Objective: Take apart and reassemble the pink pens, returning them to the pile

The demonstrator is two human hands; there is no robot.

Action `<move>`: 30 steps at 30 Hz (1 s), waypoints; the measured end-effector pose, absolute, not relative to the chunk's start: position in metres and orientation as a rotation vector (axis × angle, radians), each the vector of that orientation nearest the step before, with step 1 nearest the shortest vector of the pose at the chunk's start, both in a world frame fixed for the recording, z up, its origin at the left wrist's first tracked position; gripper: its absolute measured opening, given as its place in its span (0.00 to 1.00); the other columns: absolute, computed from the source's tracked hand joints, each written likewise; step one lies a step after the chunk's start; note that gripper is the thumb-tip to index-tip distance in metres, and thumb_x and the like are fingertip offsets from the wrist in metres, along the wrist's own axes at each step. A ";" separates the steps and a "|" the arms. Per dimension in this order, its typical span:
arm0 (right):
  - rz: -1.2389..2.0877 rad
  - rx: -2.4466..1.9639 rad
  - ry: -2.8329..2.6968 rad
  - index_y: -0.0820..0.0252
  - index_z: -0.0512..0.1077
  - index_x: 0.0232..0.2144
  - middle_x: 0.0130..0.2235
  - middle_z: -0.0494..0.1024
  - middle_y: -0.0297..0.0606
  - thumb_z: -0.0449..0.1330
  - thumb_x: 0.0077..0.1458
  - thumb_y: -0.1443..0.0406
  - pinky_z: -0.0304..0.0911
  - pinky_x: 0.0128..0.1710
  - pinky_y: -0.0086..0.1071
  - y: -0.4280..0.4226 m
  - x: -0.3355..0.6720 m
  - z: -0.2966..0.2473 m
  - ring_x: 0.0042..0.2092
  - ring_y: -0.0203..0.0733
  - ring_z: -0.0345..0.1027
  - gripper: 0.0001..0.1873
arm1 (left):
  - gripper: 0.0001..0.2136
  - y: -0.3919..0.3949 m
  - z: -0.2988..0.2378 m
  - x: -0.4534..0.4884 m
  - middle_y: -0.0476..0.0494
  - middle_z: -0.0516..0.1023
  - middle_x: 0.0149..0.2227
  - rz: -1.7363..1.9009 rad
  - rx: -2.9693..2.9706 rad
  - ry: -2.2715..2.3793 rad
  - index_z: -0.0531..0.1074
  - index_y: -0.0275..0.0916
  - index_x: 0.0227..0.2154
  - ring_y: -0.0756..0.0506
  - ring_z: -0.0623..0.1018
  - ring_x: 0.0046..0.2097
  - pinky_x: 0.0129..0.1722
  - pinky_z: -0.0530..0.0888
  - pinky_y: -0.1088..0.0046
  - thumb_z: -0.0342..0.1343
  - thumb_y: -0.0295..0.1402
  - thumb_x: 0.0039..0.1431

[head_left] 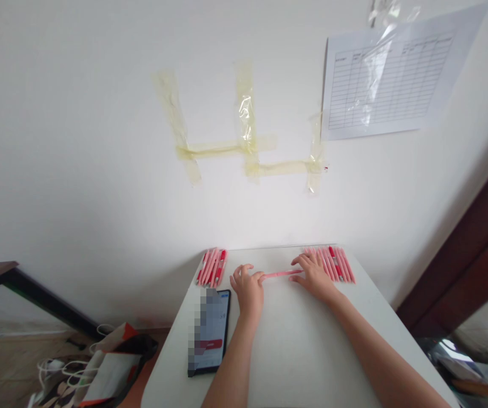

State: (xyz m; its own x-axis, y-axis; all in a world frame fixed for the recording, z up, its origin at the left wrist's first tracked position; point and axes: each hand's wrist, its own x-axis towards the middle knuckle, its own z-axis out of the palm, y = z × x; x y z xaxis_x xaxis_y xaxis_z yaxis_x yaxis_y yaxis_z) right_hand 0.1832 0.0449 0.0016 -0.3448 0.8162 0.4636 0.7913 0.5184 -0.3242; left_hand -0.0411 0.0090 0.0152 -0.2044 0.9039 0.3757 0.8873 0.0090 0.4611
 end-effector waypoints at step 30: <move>-0.016 -1.238 -2.219 0.53 0.76 0.40 0.51 0.75 0.42 0.57 0.65 0.62 0.55 0.63 0.55 0.051 0.183 -0.007 0.59 0.51 0.61 0.07 | 0.08 0.011 0.009 -0.043 0.44 0.74 0.52 0.993 2.005 2.248 0.83 0.49 0.33 0.36 0.66 0.60 0.63 0.59 0.48 0.60 0.29 0.57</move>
